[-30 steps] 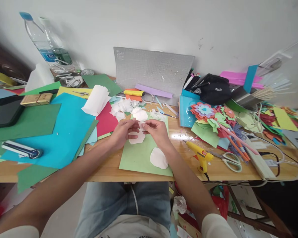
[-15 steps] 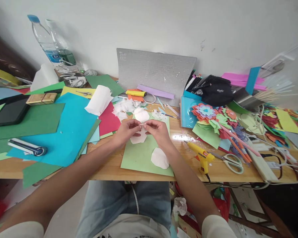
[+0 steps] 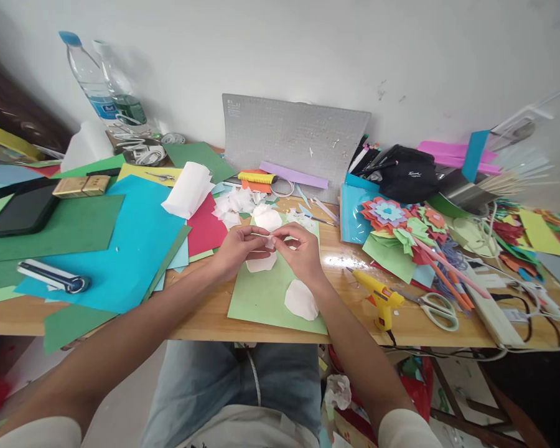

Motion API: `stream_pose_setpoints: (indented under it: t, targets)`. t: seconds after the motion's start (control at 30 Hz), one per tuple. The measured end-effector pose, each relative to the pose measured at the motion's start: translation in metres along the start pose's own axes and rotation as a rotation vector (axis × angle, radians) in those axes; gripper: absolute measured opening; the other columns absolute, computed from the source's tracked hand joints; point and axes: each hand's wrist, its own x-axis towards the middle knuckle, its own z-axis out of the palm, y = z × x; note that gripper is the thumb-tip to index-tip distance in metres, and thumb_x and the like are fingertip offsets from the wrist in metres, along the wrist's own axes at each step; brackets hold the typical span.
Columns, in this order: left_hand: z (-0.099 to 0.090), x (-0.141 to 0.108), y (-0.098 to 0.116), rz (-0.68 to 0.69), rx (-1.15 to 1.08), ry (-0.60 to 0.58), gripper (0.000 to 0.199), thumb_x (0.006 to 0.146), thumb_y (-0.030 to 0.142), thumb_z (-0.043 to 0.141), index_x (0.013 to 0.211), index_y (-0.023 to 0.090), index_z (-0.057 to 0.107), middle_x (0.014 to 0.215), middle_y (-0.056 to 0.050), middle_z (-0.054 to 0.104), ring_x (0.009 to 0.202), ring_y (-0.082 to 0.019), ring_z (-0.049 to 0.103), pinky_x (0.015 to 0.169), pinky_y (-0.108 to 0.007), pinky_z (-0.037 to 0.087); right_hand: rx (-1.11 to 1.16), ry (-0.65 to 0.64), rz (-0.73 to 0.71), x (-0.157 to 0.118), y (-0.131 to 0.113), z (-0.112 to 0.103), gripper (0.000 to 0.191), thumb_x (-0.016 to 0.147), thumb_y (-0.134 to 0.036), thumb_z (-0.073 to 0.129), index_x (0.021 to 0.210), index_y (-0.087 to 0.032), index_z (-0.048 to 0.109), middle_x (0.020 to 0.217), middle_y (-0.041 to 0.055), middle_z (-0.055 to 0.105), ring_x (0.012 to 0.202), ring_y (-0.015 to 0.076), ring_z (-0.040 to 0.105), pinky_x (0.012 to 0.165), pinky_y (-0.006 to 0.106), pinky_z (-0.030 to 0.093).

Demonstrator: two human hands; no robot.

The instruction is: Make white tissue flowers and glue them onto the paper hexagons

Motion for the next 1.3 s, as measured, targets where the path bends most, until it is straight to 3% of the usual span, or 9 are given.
stream_pose_setpoints:
  t: [0.23, 0.4, 0.6, 0.77, 1.3]
  targets:
    - [0.0009, 0.0002, 0.0023, -0.001, -0.060, 0.021, 0.034, 0.066, 0.031, 0.083, 0.090, 0.016, 0.065, 0.079, -0.005, 0.074, 0.078, -0.018, 0.072, 0.082, -0.035, 0.058, 0.042, -0.027, 0.024, 0.0014, 0.0045, -0.0013, 0.009, 0.078, -0.026, 0.062, 0.080, -0.022, 0.069, 0.086, 0.0032, 0.063, 0.079, 0.0159, 0.062, 0.065, 0.026, 0.054]
    - [0.0027, -0.0022, 0.0018, 0.086, 0.069, 0.014, 0.029, 0.069, 0.036, 0.080, 0.085, 0.016, 0.067, 0.080, -0.004, 0.072, 0.075, -0.017, 0.070, 0.079, -0.036, 0.059, 0.033, -0.053, 0.007, 0.0001, 0.0018, -0.0007, 0.019, 0.078, -0.028, 0.064, 0.096, -0.024, 0.069, 0.096, 0.0033, 0.064, 0.079, 0.0148, 0.062, 0.065, 0.026, 0.055]
    - [0.0030, -0.0019, -0.0004, 0.113, 0.113, 0.003, 0.032, 0.067, 0.037, 0.082, 0.086, 0.015, 0.067, 0.077, -0.003, 0.070, 0.072, -0.015, 0.068, 0.076, -0.035, 0.059, 0.022, -0.043, 0.026, 0.0021, 0.0047, -0.0008, 0.010, 0.080, -0.027, 0.063, 0.084, -0.022, 0.072, 0.087, 0.0028, 0.068, 0.079, 0.0152, 0.063, 0.067, 0.026, 0.053]
    - [0.0016, 0.0002, -0.0001, 0.096, 0.077, 0.008, 0.036, 0.063, 0.035, 0.086, 0.086, 0.014, 0.066, 0.077, -0.002, 0.070, 0.073, -0.015, 0.068, 0.080, -0.036, 0.059, 0.075, -0.071, 0.032, 0.0034, 0.0068, -0.0030, 0.015, 0.079, -0.025, 0.064, 0.092, -0.022, 0.073, 0.087, 0.0024, 0.066, 0.079, 0.0143, 0.062, 0.065, 0.024, 0.052]
    - [-0.0014, -0.0018, 0.0055, -0.021, -0.094, 0.083, 0.036, 0.065, 0.027, 0.085, 0.092, 0.014, 0.066, 0.081, -0.007, 0.075, 0.077, -0.017, 0.071, 0.083, -0.033, 0.058, -0.225, -0.035, -0.353, 0.0012, 0.0090, -0.0011, 0.023, 0.082, -0.012, 0.060, 0.088, -0.026, 0.077, 0.092, 0.0045, 0.063, 0.086, 0.0167, 0.061, 0.082, 0.033, 0.053]
